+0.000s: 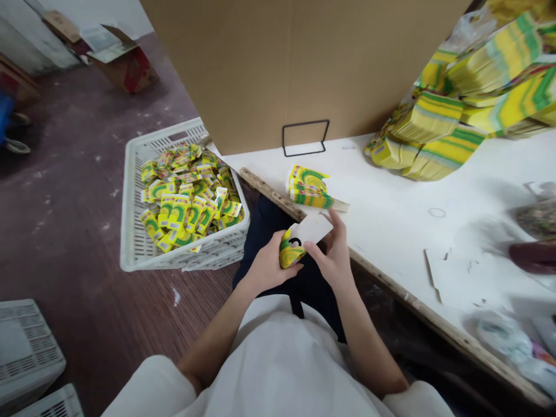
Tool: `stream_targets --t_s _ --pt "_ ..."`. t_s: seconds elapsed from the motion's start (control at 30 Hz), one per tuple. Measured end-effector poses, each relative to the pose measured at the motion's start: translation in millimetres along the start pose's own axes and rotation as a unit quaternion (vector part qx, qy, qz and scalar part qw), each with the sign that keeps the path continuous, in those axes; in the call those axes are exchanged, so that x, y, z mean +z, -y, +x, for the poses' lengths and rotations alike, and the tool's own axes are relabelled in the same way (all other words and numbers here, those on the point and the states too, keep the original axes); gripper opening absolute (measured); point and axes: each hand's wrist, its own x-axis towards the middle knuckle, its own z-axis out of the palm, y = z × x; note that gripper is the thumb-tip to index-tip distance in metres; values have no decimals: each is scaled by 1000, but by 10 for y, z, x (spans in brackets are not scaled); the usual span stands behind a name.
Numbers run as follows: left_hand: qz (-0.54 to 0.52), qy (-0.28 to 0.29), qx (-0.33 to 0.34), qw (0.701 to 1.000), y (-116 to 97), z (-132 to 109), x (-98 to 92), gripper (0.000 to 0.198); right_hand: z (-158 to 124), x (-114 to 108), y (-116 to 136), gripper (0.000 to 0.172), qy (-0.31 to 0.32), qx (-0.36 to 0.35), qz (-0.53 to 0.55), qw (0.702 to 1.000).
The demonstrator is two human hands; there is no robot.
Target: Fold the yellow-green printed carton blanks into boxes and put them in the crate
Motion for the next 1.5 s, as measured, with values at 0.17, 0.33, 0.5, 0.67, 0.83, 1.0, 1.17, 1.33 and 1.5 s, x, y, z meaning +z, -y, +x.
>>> stream_targets --t_s 0.17,0.33,0.5,0.67,0.83,1.0,1.17,1.33,1.5 --pt "60 -30 104 992 44 0 82 87 -41 53 24 61 173 250 265 915" --pt "31 -38 162 986 80 -16 122 72 -26 1 -15 54 238 256 284 893" --pt "-5 -16 131 991 87 -27 169 64 -82 -39 -62 73 233 150 179 944" --pt "-11 -27 73 997 113 8 258 90 -120 -11 -9 53 213 -15 -44 976" --pt "60 -113 86 988 119 33 182 65 -86 -11 -133 51 102 -36 -73 991" --pt "15 -89 79 993 180 24 20 55 -45 -65 -136 69 226 -76 -148 960" --pt "45 -57 97 993 191 48 -115 56 111 -226 -20 31 305 -82 -188 930" --pt "69 -39 110 991 135 80 -155 54 146 -236 -28 24 320 -84 -169 928" --pt "72 19 28 997 179 68 -158 53 -13 -11 -205 74 210 -60 -125 968"
